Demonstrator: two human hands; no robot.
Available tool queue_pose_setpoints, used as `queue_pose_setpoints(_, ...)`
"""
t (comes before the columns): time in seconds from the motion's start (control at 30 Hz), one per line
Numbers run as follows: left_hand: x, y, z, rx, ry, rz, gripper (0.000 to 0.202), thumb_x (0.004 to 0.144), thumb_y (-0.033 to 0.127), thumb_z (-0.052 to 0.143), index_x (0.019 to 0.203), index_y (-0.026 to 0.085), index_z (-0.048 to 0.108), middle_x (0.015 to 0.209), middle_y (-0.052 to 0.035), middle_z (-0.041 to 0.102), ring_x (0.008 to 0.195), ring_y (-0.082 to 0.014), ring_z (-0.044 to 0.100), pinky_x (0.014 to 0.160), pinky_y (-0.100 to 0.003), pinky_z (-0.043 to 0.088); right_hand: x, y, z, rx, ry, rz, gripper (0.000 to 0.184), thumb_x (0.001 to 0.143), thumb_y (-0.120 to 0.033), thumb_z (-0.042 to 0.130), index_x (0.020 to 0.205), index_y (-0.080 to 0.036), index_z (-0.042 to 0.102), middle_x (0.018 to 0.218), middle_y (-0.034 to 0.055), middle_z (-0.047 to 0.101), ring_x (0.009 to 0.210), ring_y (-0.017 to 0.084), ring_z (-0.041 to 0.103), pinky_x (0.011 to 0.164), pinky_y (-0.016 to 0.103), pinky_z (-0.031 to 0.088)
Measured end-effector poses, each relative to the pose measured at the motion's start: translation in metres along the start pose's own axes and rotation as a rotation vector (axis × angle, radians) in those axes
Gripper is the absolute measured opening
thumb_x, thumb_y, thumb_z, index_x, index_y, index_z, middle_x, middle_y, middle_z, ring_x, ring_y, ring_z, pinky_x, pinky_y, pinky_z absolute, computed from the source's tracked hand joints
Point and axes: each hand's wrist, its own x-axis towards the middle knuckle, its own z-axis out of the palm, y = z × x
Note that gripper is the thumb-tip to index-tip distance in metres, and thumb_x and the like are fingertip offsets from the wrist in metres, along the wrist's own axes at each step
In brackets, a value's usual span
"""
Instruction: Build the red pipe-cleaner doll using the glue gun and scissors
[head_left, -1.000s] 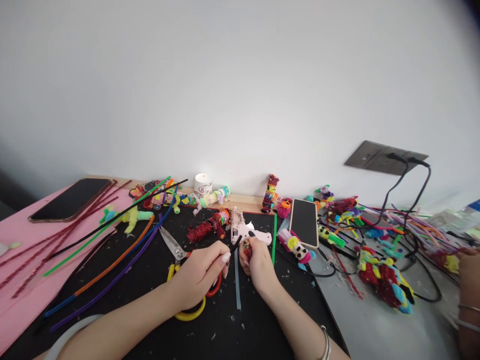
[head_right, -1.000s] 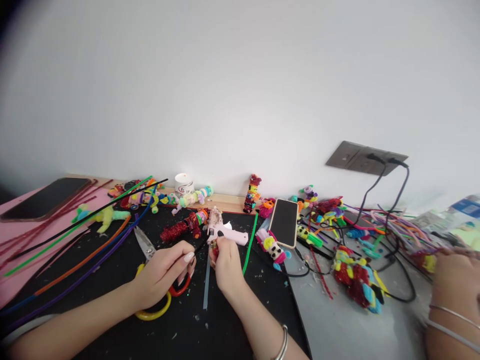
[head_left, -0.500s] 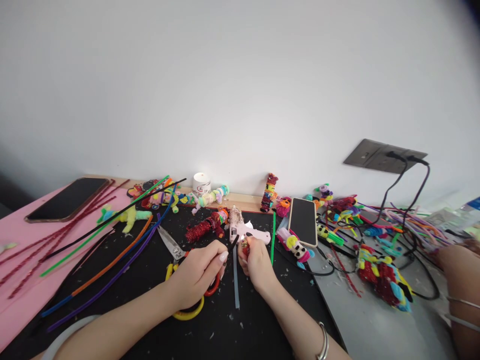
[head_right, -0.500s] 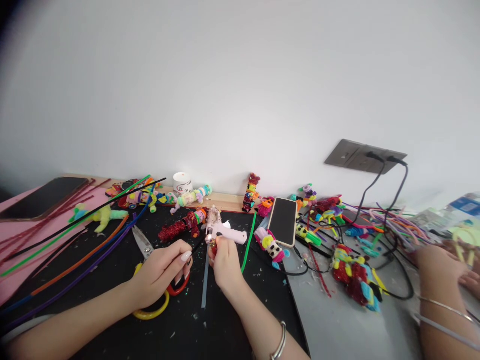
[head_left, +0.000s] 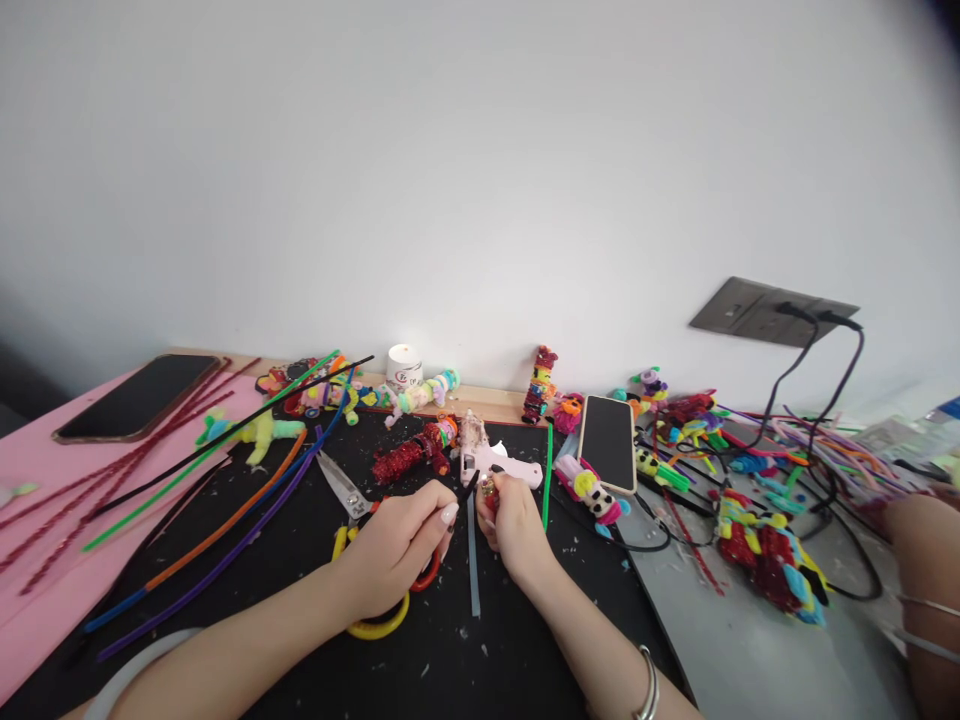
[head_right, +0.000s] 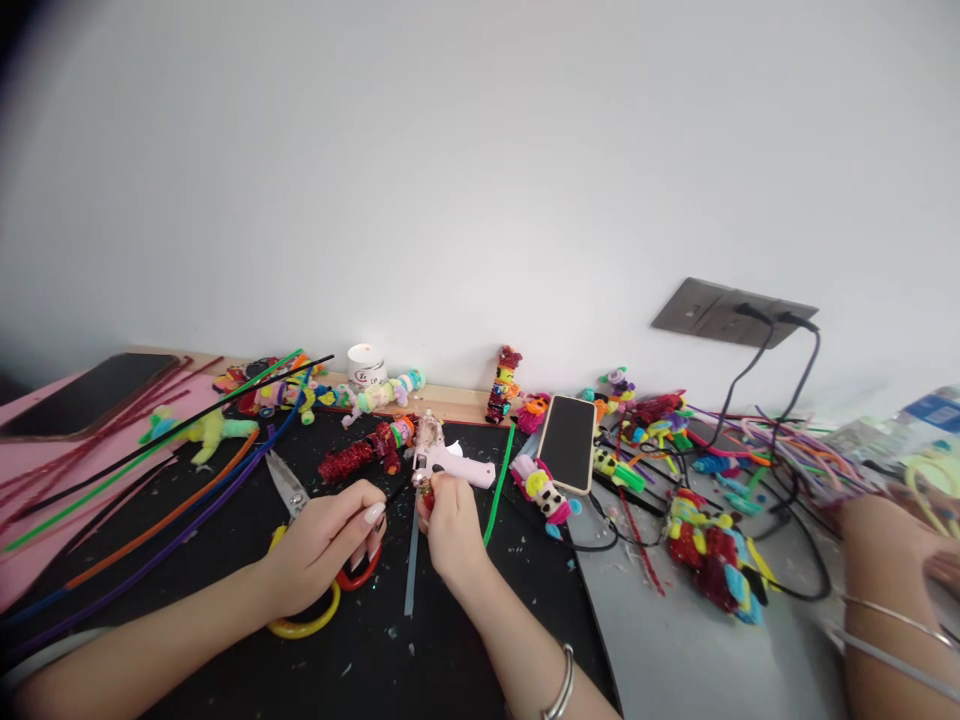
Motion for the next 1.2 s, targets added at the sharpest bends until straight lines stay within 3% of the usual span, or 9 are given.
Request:
queue_pose_setpoints(0.47,-0.0008,0.0002,0.0011,-0.044,0.08,-0.002,0.027,0.097,0.03,0.028,0.077,0.021,0.043,0.058,0.0053,0.052,0.048,-0.0099,0.049,0.053,-0.023,0.038,-0.0044,0.0029,0.0004,-0.066,-0.062,-0.05,0.043,0.088,-0.03,0.028,0.045,-0.023,0.028,0.04,-0.0053,0.027,0.038,0.009,0.024,0.04,0.025,0.018)
queue_pose_setpoints(0.63,-0.0017,-0.0013,0.0008,-0.064,0.137,-0.024,0.027,0.097,0.031,0.029,0.077,0.021,0.043,0.057,0.0052,0.052,0.047,-0.0099,0.048,0.052,-0.023,0.038,-0.0029,0.0031,-0.0022,-0.049,-0.079,-0.059,0.051,0.091,-0.044,0.028,0.045,-0.023,0.029,0.04,-0.0063,0.025,0.037,0.007,0.019,0.039,0.025,0.013)
queue_pose_setpoints(0.77,-0.0004,-0.002,-0.002,-0.025,0.072,-0.002,0.026,0.097,0.029,0.028,0.078,0.021,0.042,0.058,0.0053,0.052,0.048,-0.01,0.049,0.053,-0.023,0.039,0.0009,0.0057,-0.0048,-0.023,-0.042,-0.094,0.052,0.091,-0.047,0.025,0.045,-0.023,0.032,0.04,-0.0063,0.025,0.037,0.008,0.018,0.039,0.025,0.013)
queue_pose_setpoints(1.03,0.0012,0.0033,-0.0034,0.02,-0.06,0.019,0.025,0.097,0.027,0.026,0.077,0.022,0.04,0.056,0.0063,0.05,0.051,-0.011,0.049,0.057,-0.023,0.037,0.0028,0.0011,-0.0048,-0.063,0.079,0.007,0.042,0.089,-0.033,0.025,0.048,-0.024,0.028,0.038,-0.0059,0.026,0.036,0.009,0.021,0.039,0.025,0.016)
queue_pose_setpoints(1.2,-0.0003,0.0049,-0.0038,0.02,-0.096,0.032,0.024,0.097,0.027,0.027,0.077,0.022,0.039,0.056,0.0062,0.05,0.052,-0.0113,0.049,0.057,-0.023,0.037,0.0016,-0.0032,-0.0078,-0.151,0.09,-0.089,0.042,0.087,-0.034,0.027,0.047,-0.025,0.028,0.039,-0.0045,0.03,0.038,0.011,0.028,0.041,0.026,0.021)
